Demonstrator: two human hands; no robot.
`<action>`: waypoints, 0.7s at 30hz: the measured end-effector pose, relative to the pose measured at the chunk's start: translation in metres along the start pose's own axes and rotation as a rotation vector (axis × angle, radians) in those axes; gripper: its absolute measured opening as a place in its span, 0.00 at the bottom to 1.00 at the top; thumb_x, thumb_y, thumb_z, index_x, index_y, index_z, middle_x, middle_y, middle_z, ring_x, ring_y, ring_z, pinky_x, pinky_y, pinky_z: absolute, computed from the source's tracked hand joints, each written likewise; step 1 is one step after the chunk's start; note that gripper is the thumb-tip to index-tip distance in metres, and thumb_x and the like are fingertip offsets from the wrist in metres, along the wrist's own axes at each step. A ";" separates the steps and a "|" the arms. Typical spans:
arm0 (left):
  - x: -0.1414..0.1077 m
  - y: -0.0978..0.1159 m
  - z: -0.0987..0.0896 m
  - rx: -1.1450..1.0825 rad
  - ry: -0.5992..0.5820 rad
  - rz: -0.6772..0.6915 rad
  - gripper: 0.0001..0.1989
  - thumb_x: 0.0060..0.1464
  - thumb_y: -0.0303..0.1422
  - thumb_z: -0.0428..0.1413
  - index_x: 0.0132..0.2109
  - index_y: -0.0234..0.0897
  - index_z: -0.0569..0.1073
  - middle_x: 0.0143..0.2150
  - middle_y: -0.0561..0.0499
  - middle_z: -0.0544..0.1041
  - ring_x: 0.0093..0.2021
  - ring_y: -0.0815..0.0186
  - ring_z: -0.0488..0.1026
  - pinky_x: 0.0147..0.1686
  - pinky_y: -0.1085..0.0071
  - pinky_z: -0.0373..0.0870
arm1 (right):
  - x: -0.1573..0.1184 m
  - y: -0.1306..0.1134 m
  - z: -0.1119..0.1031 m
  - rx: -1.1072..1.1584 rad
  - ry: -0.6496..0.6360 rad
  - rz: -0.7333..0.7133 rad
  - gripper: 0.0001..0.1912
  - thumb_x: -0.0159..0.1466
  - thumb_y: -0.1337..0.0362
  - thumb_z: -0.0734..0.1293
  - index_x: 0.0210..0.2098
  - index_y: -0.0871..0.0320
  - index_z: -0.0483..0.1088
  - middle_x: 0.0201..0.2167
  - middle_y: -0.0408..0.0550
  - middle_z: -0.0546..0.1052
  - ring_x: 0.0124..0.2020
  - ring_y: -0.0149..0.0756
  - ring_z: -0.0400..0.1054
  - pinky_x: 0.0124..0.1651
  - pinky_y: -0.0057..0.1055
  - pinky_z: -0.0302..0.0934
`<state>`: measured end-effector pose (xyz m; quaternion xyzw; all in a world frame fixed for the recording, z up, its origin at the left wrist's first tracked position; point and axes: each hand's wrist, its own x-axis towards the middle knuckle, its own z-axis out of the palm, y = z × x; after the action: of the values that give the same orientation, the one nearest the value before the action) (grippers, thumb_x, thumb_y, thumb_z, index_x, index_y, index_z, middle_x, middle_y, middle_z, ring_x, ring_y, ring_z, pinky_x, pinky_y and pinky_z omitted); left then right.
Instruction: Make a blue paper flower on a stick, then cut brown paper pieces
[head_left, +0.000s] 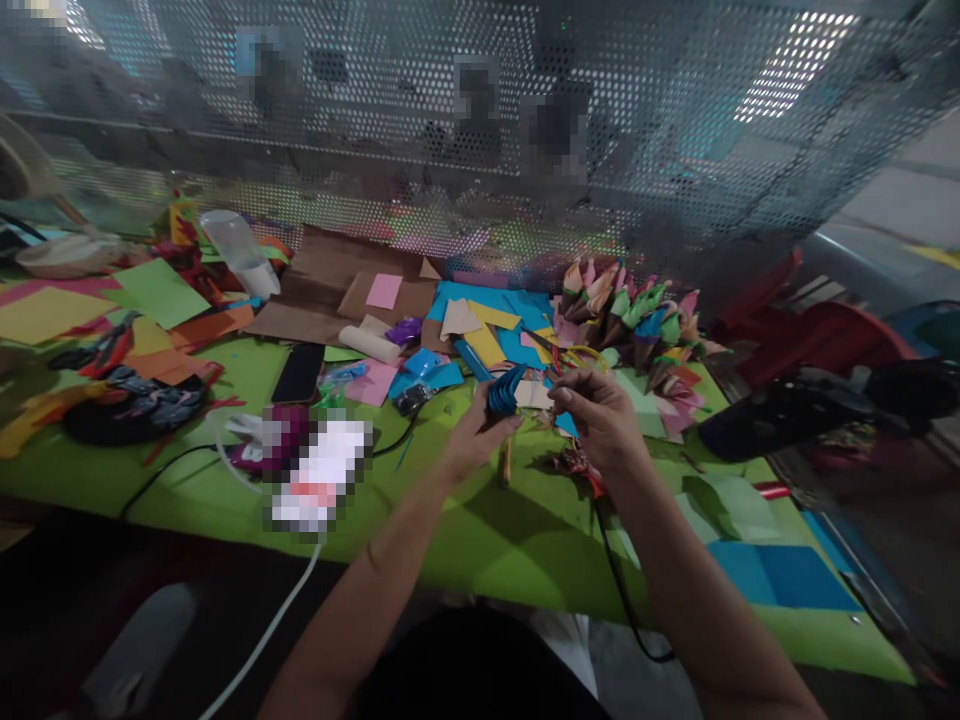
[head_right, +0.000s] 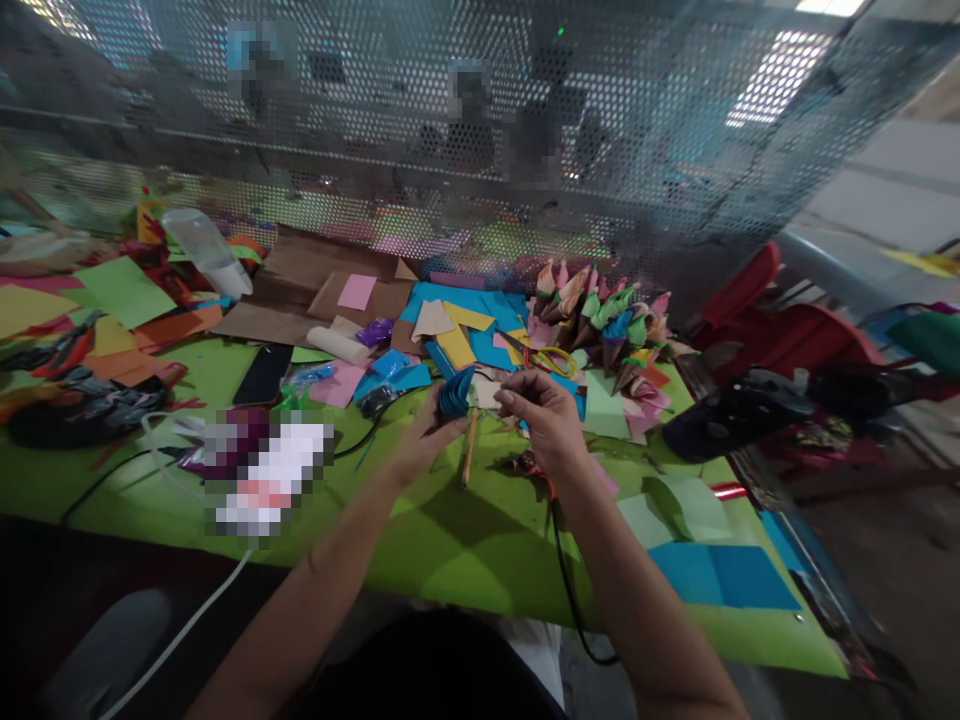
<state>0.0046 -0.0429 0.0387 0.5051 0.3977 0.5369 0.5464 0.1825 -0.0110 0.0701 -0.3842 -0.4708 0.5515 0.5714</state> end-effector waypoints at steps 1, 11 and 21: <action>0.000 0.000 0.000 -0.017 0.001 -0.006 0.25 0.49 0.36 0.66 0.55 0.44 0.71 0.53 0.47 0.78 0.56 0.53 0.71 0.61 0.56 0.64 | 0.000 0.000 0.000 0.000 0.002 -0.012 0.19 0.42 0.56 0.83 0.26 0.54 0.74 0.22 0.38 0.74 0.21 0.28 0.65 0.24 0.27 0.62; -0.001 0.002 0.000 0.038 0.040 -0.055 0.28 0.47 0.36 0.67 0.55 0.43 0.70 0.51 0.49 0.79 0.56 0.55 0.72 0.59 0.60 0.66 | 0.001 0.003 -0.002 -0.017 0.013 -0.026 0.23 0.50 0.43 0.78 0.24 0.55 0.73 0.21 0.43 0.74 0.21 0.29 0.62 0.22 0.27 0.57; 0.000 0.002 0.000 0.000 0.040 -0.028 0.25 0.47 0.35 0.67 0.53 0.43 0.71 0.49 0.49 0.79 0.54 0.55 0.73 0.57 0.60 0.66 | 0.002 0.001 0.000 0.000 0.005 -0.048 0.17 0.44 0.59 0.82 0.31 0.53 0.76 0.27 0.40 0.77 0.26 0.30 0.69 0.30 0.29 0.67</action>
<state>0.0045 -0.0427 0.0411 0.4889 0.4153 0.5391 0.5457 0.1822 -0.0091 0.0690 -0.3743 -0.4784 0.5367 0.5857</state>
